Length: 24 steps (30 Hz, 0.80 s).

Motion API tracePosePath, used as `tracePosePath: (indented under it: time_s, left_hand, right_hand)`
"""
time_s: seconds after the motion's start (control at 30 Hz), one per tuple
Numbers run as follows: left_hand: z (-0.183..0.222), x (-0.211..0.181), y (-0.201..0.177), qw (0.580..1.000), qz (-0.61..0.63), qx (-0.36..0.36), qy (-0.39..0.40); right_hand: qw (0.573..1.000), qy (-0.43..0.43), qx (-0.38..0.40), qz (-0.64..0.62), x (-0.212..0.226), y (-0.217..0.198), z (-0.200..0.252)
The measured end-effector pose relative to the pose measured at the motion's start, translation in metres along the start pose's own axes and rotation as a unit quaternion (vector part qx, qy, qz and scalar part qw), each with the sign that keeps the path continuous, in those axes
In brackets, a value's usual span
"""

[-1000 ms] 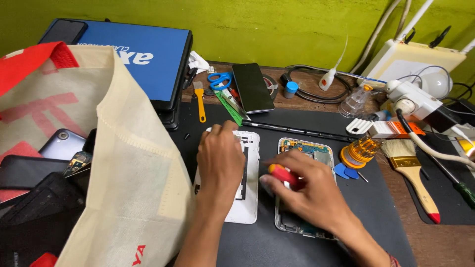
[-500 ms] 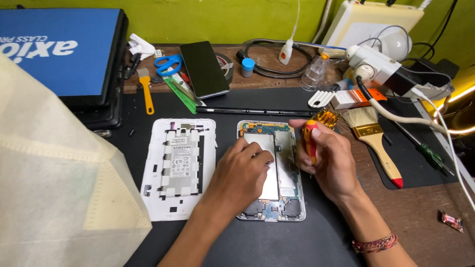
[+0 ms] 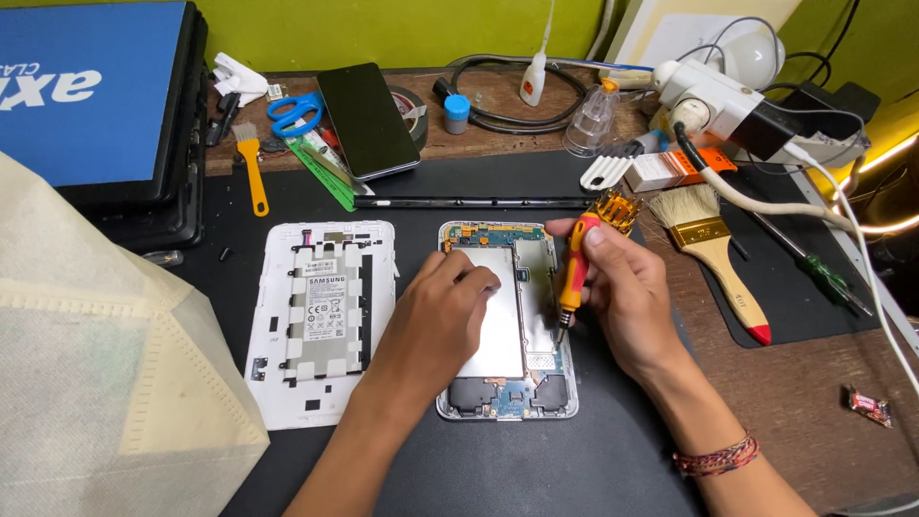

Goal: The person uses a screwdriver to remove screws from a disassembled Samsung tablet, then lifts and sets aside the battery. The person continues to unscrew components from the tablet's internal frame.

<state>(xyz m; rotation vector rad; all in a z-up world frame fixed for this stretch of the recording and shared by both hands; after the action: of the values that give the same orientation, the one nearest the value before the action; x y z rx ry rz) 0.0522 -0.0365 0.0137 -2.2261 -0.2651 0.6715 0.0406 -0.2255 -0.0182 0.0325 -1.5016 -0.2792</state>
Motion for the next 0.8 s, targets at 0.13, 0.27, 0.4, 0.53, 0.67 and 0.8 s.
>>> tracePosePath:
  time_s: [0.13, 0.27, 0.4, 0.53, 0.67, 0.8]
  left_hand:
    - [0.002, 0.006, 0.003, 0.999, -0.016, -0.028, -0.005]
    - [-0.002, 0.012, 0.001, 0.997, -0.030, -0.064, -0.034]
    - [-0.002, 0.017, 0.003, 0.994, -0.040, -0.088, -0.052]
    - [-0.001, 0.020, 0.004, 0.993, -0.038, -0.096, -0.064]
    - [-0.001, 0.022, 0.006, 0.992, -0.035, -0.101, -0.066]
    - [-0.001, 0.015, 0.005, 0.992, -0.030, -0.111, -0.057]
  right_hand:
    - [1.000, 0.010, 0.002, 0.030, 0.001, 0.010, 0.002]
    - [0.999, 0.004, 0.009, 0.051, 0.000, 0.015, 0.003]
    - [0.997, 0.002, 0.007, 0.073, 0.001, 0.018, 0.006]
    - [0.997, -0.001, 0.004, 0.083, 0.003, 0.018, 0.006]
    - [0.994, -0.004, -0.005, 0.105, 0.004, 0.018, 0.006]
    - [0.992, -0.013, -0.040, 0.122, 0.004, 0.011, 0.000]
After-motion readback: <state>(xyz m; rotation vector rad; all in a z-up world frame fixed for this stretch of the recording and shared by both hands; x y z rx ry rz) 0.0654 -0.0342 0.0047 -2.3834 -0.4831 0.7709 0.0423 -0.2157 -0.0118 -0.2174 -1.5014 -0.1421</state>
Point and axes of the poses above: each hand's wrist, its own z-axis away from the middle knuckle, its own y-axis out of the palm, x = y × z, the point moved 7 cm from there along -z, towards the middle knuckle, and after that the axes turned 15 degrees about y, right-handed, at the moved point
